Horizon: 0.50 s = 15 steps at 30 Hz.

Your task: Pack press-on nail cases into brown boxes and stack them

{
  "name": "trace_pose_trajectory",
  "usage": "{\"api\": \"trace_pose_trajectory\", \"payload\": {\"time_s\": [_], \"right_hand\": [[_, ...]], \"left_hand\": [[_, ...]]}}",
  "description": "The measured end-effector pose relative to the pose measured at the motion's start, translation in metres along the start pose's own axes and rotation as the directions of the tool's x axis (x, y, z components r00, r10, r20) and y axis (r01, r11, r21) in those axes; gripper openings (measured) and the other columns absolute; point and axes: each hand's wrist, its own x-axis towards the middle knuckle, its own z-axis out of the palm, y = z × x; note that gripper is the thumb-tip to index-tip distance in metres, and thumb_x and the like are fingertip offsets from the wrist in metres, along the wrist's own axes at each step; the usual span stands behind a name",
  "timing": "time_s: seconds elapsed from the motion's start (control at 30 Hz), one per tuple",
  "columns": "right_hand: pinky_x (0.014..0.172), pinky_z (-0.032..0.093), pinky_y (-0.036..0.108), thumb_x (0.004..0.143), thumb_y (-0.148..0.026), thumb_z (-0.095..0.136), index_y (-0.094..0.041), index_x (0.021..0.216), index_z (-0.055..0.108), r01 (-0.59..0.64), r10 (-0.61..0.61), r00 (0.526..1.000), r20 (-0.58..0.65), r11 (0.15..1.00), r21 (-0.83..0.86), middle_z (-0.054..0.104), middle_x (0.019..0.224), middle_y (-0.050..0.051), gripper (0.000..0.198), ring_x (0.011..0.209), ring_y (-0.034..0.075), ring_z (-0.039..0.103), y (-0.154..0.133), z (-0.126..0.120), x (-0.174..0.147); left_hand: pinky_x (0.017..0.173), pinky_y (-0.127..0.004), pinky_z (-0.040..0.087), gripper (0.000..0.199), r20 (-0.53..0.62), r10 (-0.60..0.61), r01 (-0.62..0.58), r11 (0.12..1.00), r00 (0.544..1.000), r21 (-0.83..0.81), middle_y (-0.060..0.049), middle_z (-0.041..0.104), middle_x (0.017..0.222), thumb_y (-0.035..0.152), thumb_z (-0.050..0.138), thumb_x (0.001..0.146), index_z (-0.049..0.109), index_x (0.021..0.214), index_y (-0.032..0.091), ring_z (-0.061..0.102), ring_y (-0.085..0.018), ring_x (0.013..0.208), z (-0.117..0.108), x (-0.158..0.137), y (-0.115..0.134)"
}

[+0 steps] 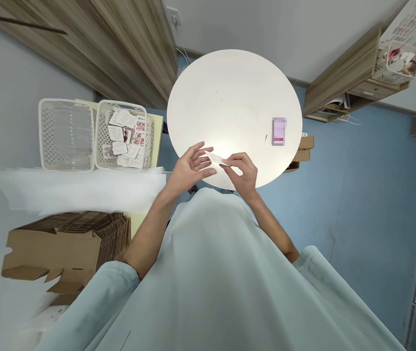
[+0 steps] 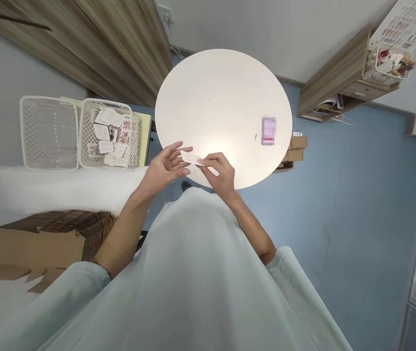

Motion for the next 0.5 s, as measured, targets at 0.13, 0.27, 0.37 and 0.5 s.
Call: {"api": "trace_pose_trajectory", "payload": {"time_s": [0.13, 0.27, 0.37, 0.5], "right_hand": [[0.084, 0.065, 0.042, 0.112, -0.040, 0.068, -0.032, 0.111, 0.082, -0.014, 0.016, 0.999, -0.031, 0.999, 0.036, 0.071, 0.105, 0.005, 0.016, 0.097, 0.021, 0.072, 0.006, 0.008, -0.003], [0.097, 0.065, 0.048, 0.111, -0.045, 0.071, -0.030, 0.116, 0.081, -0.059, 0.054, 0.994, 0.093, 0.997, 0.052, 0.074, 0.113, 0.008, 0.018, 0.109, 0.026, 0.073, 0.009, 0.003, 0.004], [0.107, 0.062, 0.053, 0.100, -0.054, 0.084, -0.030, 0.124, 0.080, -0.100, 0.083, 0.957, 0.278, 0.994, 0.047, 0.076, 0.124, 0.010, 0.034, 0.122, 0.030, 0.071, 0.008, -0.010, 0.015], [0.104, 0.062, 0.048, 0.099, -0.062, 0.083, -0.029, 0.116, 0.080, -0.207, 0.170, 0.933, 0.318, 0.974, 0.088, 0.078, 0.118, 0.008, 0.038, 0.118, 0.028, 0.071, 0.006, -0.020, 0.027]], "left_hand": [[0.120, -0.056, 0.060, 0.084, -0.049, 0.026, -0.026, 1.000, 0.998, -0.008, -0.018, 0.074, 0.150, 0.065, 0.097, 0.079, 0.065, 0.145, 0.024, 0.072, -0.036, 0.139, 0.018, 0.002, -0.006], [0.121, -0.055, 0.060, 0.083, -0.148, 0.103, -0.089, 0.991, 0.984, 0.099, -0.017, 0.075, 0.146, 0.061, 0.095, 0.081, 0.061, 0.147, 0.024, 0.074, -0.035, 0.137, 0.028, 0.007, -0.012], [0.124, -0.055, 0.056, 0.077, -0.202, 0.219, -0.158, 0.947, 0.954, 0.281, -0.014, 0.072, 0.149, 0.053, 0.093, 0.084, 0.059, 0.148, 0.026, 0.070, -0.032, 0.141, 0.025, 0.011, -0.013], [0.124, -0.053, 0.055, 0.065, -0.153, 0.335, -0.193, 0.797, 0.930, 0.572, -0.011, 0.068, 0.149, 0.041, 0.088, 0.089, 0.063, 0.148, 0.029, 0.064, -0.033, 0.145, 0.016, 0.014, -0.016]]}}
